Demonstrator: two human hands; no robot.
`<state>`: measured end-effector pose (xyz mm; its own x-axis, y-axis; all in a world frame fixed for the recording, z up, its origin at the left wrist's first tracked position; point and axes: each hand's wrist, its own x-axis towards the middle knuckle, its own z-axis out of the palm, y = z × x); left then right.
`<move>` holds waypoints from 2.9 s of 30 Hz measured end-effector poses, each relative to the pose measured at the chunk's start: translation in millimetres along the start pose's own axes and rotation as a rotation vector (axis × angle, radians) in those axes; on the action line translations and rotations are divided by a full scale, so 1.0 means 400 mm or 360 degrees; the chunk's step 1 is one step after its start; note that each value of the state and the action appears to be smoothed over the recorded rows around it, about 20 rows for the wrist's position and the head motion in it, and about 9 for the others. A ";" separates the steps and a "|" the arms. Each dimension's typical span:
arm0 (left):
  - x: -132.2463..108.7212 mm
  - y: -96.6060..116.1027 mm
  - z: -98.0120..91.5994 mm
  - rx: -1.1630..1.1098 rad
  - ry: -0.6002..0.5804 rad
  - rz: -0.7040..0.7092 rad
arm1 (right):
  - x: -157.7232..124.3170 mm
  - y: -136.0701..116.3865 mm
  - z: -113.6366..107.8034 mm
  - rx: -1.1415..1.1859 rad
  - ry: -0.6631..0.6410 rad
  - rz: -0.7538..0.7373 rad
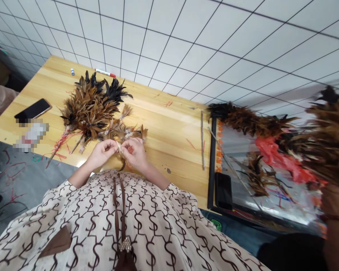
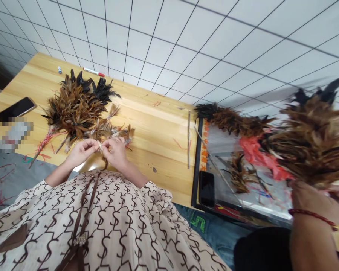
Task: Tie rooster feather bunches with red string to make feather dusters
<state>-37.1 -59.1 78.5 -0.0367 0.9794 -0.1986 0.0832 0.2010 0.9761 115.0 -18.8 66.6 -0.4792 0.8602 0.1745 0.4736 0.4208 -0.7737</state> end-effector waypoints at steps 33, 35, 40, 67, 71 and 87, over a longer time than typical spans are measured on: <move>-0.004 -0.006 -0.002 0.0778 0.0052 0.0696 | 0.001 -0.008 0.009 0.0887 -0.0147 0.0458; -0.005 -0.004 -0.001 0.0720 0.0047 0.0639 | 0.000 -0.013 0.007 0.1041 -0.0160 0.0572; -0.006 -0.004 -0.001 0.0462 0.0089 0.0402 | 0.003 -0.020 -0.003 0.1238 -0.0211 0.0762; -0.005 0.003 0.010 0.0319 0.0067 0.0202 | -0.011 -0.017 -0.009 -0.0413 0.0028 -0.0354; -0.004 0.004 0.012 0.0223 0.0073 0.0112 | -0.009 -0.016 0.001 -0.0154 0.0052 -0.0081; -0.004 -0.021 0.031 -0.0317 0.0032 -0.0183 | -0.003 0.004 0.019 0.0217 0.0080 0.0249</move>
<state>-25.3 -61.9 69.5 -0.0547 0.9492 -0.3099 -0.1207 0.3018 0.9457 110.7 -21.2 60.6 -0.3688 0.9266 0.0731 0.4335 0.2410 -0.8683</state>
